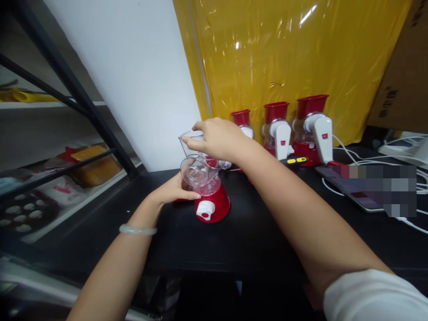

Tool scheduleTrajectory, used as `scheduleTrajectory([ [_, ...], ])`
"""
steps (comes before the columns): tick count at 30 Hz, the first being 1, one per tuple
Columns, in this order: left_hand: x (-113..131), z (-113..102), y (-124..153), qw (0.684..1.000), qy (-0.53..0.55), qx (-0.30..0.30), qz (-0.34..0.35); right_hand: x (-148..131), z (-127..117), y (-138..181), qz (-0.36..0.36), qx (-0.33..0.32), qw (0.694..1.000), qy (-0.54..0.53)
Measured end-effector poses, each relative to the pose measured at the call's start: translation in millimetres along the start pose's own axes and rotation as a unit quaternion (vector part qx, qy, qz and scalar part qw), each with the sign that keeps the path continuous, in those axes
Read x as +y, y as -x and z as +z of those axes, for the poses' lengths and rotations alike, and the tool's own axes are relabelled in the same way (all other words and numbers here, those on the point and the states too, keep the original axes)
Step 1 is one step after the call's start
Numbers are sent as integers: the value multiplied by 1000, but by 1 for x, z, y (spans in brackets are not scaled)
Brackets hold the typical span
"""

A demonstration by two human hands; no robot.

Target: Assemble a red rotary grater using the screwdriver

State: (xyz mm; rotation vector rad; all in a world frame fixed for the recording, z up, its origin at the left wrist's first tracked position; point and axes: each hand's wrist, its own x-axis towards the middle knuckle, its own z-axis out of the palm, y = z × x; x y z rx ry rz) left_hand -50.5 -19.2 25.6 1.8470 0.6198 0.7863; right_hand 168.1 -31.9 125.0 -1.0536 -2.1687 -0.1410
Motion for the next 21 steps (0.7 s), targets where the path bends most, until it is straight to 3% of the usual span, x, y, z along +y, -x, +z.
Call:
scheduleTrajectory([
  [6,1,3,-1,1000,-31,-2,2,-8,4,3,28,45,995,84],
  [14,5,12,-4,998,-56,-12,17,-11,13,4,12,110,993,47],
  [21,2,9,-5,999,-46,-7,22,-20,13,6,42,132,988,75],
])
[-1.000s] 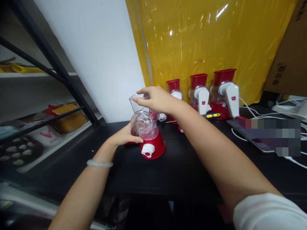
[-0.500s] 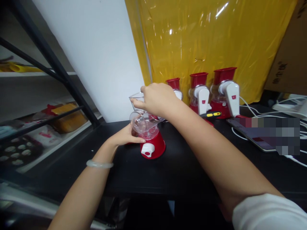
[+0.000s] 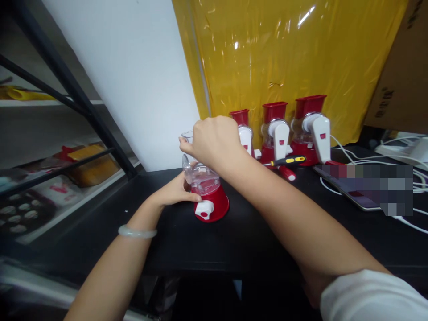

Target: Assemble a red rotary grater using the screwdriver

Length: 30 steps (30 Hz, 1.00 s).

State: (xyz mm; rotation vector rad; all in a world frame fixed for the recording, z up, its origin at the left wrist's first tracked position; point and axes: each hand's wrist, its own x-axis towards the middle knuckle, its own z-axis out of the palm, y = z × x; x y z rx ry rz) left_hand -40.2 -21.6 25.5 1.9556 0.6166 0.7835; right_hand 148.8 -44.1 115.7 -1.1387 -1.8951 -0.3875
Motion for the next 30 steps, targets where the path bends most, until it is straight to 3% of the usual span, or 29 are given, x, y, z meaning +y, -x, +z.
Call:
scheduleTrajectory([
  [6,2,3,-2,999,-14,-1,-36,3,3,0,-30,25,999,-22],
  [18,-2,-5,2,998,-17,-13,-62,15,-6,-5,-61,17,998,-23],
  [24,-3,-5,1,998,-12,-20,-56,11,-12,-2,-44,-23,999,-5],
  [30,-3,-6,1,998,-16,-20,-54,13,-15,-4,-78,-117,985,-98],
])
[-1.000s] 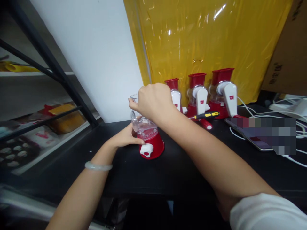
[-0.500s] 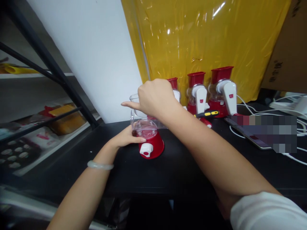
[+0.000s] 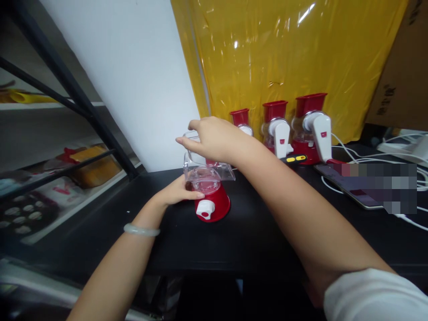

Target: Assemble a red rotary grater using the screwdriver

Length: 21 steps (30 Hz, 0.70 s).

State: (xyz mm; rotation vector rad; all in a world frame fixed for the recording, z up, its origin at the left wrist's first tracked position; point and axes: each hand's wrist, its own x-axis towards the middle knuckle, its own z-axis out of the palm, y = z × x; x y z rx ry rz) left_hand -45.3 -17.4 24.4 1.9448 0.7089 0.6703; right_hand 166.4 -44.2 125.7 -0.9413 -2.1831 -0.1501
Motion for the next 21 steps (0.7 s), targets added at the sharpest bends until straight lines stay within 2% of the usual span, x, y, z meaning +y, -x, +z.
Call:
scheduleTrajectory([
  [3,1,1,0,1000,-3,2,-2,1,2,-2,11,4,1000,-23],
  [21,1,3,1,1000,19,7,12,-11,5,0,52,27,998,13],
])
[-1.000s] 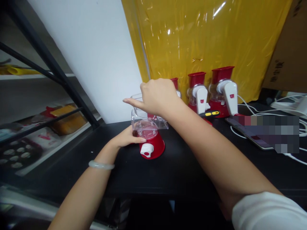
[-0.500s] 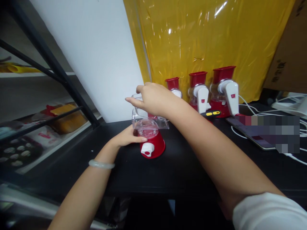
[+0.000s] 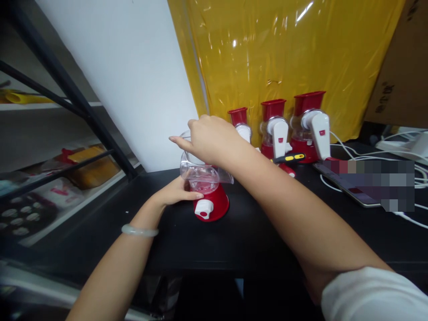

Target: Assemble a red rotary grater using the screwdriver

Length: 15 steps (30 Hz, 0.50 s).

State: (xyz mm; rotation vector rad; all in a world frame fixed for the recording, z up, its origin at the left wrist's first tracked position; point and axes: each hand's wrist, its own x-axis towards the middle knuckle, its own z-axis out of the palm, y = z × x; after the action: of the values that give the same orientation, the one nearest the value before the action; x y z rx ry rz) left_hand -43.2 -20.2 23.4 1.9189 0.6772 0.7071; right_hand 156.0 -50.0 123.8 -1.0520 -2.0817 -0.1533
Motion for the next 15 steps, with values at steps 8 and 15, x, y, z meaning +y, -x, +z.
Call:
scheduleTrajectory([
  [8,4,2,1,1000,-14,3,-10,-11,-5,2,26,-25,991,130],
  [15,3,1,1,1000,-22,8,-13,-13,-4,1,28,-24,989,143],
])
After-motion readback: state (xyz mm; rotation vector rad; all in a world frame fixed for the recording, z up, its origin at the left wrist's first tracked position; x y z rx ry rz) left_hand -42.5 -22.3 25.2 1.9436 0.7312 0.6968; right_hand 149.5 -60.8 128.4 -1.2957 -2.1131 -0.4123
